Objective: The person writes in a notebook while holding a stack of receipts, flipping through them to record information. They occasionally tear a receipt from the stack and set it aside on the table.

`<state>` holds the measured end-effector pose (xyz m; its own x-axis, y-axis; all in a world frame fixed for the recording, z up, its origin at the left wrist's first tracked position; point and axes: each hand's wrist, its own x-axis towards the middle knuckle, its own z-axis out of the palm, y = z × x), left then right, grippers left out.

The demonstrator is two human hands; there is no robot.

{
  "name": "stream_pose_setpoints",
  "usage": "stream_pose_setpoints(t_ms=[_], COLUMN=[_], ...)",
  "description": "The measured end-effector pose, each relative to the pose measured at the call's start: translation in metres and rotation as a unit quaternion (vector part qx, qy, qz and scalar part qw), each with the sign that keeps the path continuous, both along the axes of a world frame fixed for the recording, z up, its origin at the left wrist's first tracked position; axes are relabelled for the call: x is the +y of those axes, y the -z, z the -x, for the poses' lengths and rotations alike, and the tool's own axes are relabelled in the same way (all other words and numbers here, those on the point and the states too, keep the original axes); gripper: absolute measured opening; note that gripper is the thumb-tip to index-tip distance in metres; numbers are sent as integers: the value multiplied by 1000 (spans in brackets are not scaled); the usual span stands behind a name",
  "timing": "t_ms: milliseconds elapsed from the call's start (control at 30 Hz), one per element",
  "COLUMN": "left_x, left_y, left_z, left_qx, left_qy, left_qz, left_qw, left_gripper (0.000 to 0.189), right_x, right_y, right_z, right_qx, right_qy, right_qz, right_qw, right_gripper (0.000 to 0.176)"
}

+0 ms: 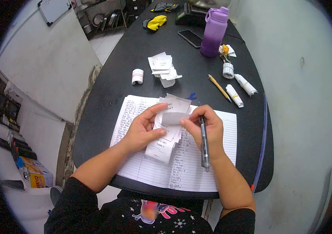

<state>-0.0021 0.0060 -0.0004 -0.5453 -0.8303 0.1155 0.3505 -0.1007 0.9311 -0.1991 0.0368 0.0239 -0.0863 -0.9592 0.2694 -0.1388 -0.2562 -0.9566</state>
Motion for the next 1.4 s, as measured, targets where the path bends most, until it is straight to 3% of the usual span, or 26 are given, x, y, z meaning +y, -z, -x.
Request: stream_pose_setpoints(t_ms=[233, 367, 600, 767, 867, 1000, 1133, 1200, 1267, 1300, 1333, 1400], left_x=[2, -2, -6, -7, -6, -5, -7, -6, -3, -4, -5, -4], left_y=[-4, 0, 15, 13, 15, 15, 19, 12, 8, 7, 5, 2], left_z=[1, 1, 2, 1, 2, 2, 0, -2, -2, -3, -3, -2], left_qx=[-28, -61, -25, -104, -110, -89, -75, -83, -79, -73, -67, -54], left_qy=[-21, -50, -54, -40, -41, -43, -32, -38, -40, -41, -42, -50], left_qz=[-24, -33, -26, 6, 22, 11, 31, 34, 20, 8, -2, -14], left_qw=[999, 996, 998, 994, 993, 995, 996, 995, 996, 996, 997, 997], left_gripper=[77, 69, 63, 60, 65, 70, 78, 81, 84, 85, 86, 88], right_x=[-7, -12, -16, -32, -81, -148, -177, -176, -158, -143, -130, -75], right_y=[-3, -6, -3, -38, -42, -31, 2, 5, -11, -23, -29, -58], right_z=[9, 18, 18, 4, -1, -27, -30, -27, -16, -14, -11, -12], right_qx=[-170, -195, -235, -105, 82, 72, 266, 290, 233, 283, 193, 153], right_qy=[84, 110, 117, 95, 94, 54, 15, 37, 49, 77, 63, 39], right_qz=[40, 103, 77, 95, 195, 202, 90, 87, 72, 194, 195, 168], right_qw=[981, 969, 962, 985, 973, 975, 959, 952, 968, 936, 960, 973], right_gripper=[16, 14, 13, 10, 11, 9, 12, 11, 11, 13, 16, 11])
